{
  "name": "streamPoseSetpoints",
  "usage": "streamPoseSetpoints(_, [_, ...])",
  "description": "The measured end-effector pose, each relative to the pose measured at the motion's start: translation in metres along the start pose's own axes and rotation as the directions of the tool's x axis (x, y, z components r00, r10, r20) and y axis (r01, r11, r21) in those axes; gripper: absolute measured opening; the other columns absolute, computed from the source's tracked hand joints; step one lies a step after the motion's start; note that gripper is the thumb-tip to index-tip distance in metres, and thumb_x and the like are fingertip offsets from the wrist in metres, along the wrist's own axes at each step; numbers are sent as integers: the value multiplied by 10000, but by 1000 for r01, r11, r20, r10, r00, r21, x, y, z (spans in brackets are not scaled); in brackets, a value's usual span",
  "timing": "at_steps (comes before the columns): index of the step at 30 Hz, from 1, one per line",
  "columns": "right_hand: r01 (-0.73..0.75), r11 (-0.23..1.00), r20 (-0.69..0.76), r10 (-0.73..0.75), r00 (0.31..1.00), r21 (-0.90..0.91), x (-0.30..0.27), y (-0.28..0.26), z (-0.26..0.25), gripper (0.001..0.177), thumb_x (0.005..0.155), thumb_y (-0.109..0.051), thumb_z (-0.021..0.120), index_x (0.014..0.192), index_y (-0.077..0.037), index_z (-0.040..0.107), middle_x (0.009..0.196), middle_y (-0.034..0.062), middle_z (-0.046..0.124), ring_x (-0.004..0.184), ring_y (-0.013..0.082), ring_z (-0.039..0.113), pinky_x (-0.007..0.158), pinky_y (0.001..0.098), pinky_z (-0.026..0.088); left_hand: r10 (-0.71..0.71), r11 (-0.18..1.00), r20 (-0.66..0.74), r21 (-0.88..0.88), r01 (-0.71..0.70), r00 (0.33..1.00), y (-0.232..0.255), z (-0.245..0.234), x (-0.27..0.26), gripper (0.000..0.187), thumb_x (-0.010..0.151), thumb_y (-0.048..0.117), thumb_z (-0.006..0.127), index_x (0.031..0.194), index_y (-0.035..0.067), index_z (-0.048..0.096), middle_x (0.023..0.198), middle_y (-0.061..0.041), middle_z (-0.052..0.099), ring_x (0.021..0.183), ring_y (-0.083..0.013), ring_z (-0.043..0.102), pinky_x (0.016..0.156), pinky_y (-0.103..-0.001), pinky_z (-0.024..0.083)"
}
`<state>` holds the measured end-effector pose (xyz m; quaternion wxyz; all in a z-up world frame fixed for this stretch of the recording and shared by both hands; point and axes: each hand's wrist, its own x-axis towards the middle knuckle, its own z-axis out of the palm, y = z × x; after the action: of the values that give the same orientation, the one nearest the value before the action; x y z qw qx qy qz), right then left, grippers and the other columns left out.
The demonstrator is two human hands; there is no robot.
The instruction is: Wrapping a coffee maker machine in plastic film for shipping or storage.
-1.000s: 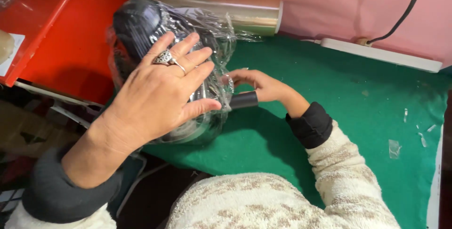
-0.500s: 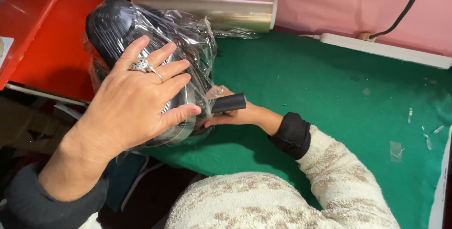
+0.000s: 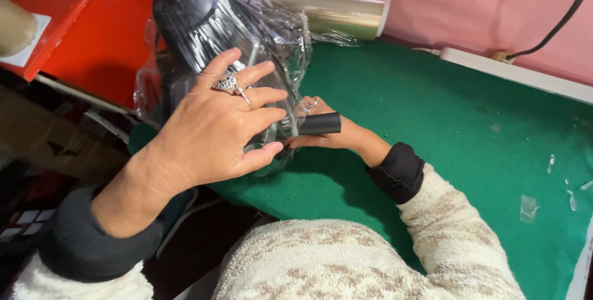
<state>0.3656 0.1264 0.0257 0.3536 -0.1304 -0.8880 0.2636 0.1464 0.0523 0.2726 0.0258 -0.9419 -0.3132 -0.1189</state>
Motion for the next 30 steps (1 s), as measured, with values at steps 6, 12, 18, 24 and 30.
streamPoseSetpoints(6, [-34, 963, -99, 62, 993, 266, -14, -6, 4, 657, 756, -343, 905, 1286, -71, 629, 1330, 104, 599, 1273, 315, 527, 1051, 483, 411, -47, 999, -202, -1, 47, 978, 3, -6, -42, 576, 870, 404, 804, 1281, 16, 699, 1400, -156, 648, 1411, -345, 527, 1221, -510, 347])
streamPoseSetpoints(12, [-300, 760, 89, 307, 948, 576, -21, -20, 18, 474, 890, -225, 860, 1282, -111, 621, 1203, 34, 679, 1125, 147, 641, 957, 320, 546, -483, 876, -660, -357, 325, 576, 4, 58, -148, 732, 896, 590, 766, 1330, 25, 596, 1287, -106, 600, 1093, -229, 591, 969, -327, 510])
streamPoseSetpoints(18, [-499, 789, 214, 450, 867, 360, -19, -54, 21, 116, 936, -168, 782, 1004, -74, 788, 1010, 57, 777, 927, 146, 725, 806, 308, 572, -720, 684, -593, -694, 224, 360, 23, 129, -185, 956, 721, 722, 834, 1282, 17, 514, 1170, -57, 594, 944, -154, 579, 865, -288, 504])
streamPoseSetpoints(24, [-368, 861, -15, 398, 917, 351, -12, -91, 19, 454, 861, -171, 831, 1238, -15, 633, 1156, 77, 702, 1083, 161, 646, 951, 324, 515, -634, 772, -585, -514, 374, 506, 23, 136, -169, 579, 738, 460, 902, 1084, 63, 661, 1029, -81, 708, 923, -222, 667, 834, -331, 537])
streamPoseSetpoints(30, [-353, 692, -170, 566, 807, 630, -2, -119, 21, 522, 908, -151, 780, 1360, 1, 567, 1197, 63, 682, 1123, 153, 646, 942, 304, 505, -672, 592, -489, -806, 8, 557, 6, 169, -181, 152, 969, 160, 781, 1017, 62, 675, 1038, -81, 763, 957, -180, 720, 843, -316, 565])
